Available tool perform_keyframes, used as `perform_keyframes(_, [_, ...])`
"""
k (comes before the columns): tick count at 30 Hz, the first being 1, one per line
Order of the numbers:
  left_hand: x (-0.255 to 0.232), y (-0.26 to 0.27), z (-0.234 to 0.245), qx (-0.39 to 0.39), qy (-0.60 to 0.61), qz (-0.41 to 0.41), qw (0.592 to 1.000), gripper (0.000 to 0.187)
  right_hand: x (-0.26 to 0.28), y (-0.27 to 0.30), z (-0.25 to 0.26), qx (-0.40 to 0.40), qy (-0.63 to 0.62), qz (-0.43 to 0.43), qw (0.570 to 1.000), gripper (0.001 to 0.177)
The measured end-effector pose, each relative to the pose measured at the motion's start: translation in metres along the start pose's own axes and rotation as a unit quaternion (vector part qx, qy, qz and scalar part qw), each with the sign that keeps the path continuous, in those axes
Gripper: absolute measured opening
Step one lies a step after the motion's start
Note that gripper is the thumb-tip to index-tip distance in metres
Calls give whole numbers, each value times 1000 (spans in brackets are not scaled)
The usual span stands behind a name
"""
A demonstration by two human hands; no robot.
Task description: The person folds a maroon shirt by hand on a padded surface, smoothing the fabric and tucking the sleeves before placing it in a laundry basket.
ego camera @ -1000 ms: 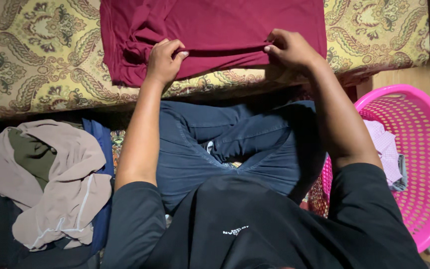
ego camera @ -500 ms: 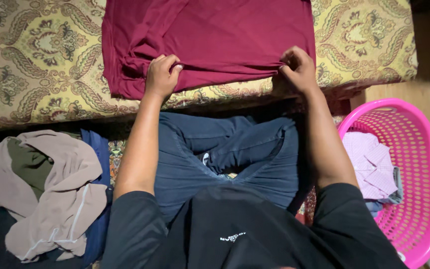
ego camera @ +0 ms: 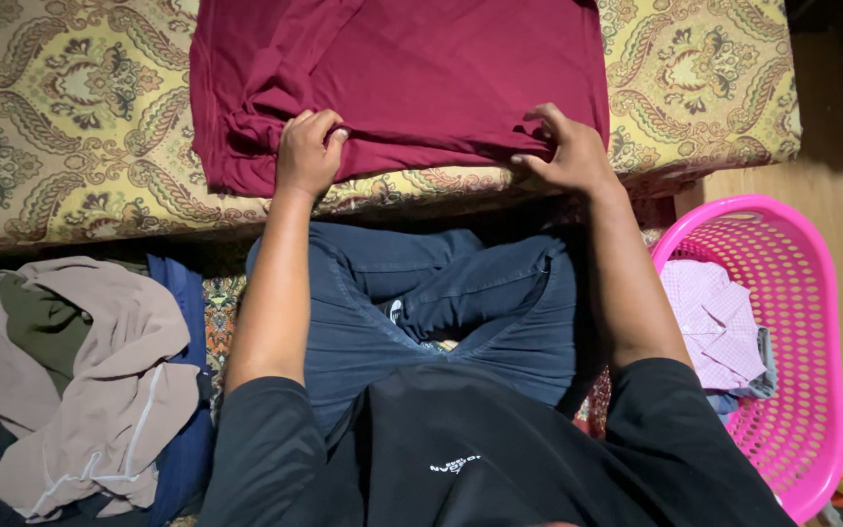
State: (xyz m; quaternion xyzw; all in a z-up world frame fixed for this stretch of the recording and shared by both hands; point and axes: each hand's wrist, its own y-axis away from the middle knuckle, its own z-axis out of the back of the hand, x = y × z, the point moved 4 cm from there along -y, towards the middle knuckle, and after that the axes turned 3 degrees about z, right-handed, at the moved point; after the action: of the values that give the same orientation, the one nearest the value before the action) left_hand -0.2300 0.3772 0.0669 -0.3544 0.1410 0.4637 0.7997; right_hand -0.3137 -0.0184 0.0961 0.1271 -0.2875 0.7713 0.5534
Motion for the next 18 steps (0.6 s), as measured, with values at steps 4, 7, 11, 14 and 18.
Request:
perform_keyframes(4, [1, 0, 1, -6, 2, 1, 1000, 9, -25, 5, 3, -34, -72, 1, 997, 30])
perform_keyframes(7, [1, 2, 1, -2, 6, 4, 1000, 9, -50, 10, -7, -71, -159, -45, 984, 23])
perform_keyframes(11, [-1, 1, 2, -8, 7, -8, 1000, 11, -48, 11, 3, -102, -114, -26, 988, 20])
perform_keyframes(14, [1, 1, 2, -6, 5, -6, 1000, 11, -41, 19, 13, -43, -129, -71, 988, 61])
perform_keyframes(18, [4, 2, 0, -6, -6, -16, 1000, 11, -57, 30, 5, -23, -68, 53, 996, 44])
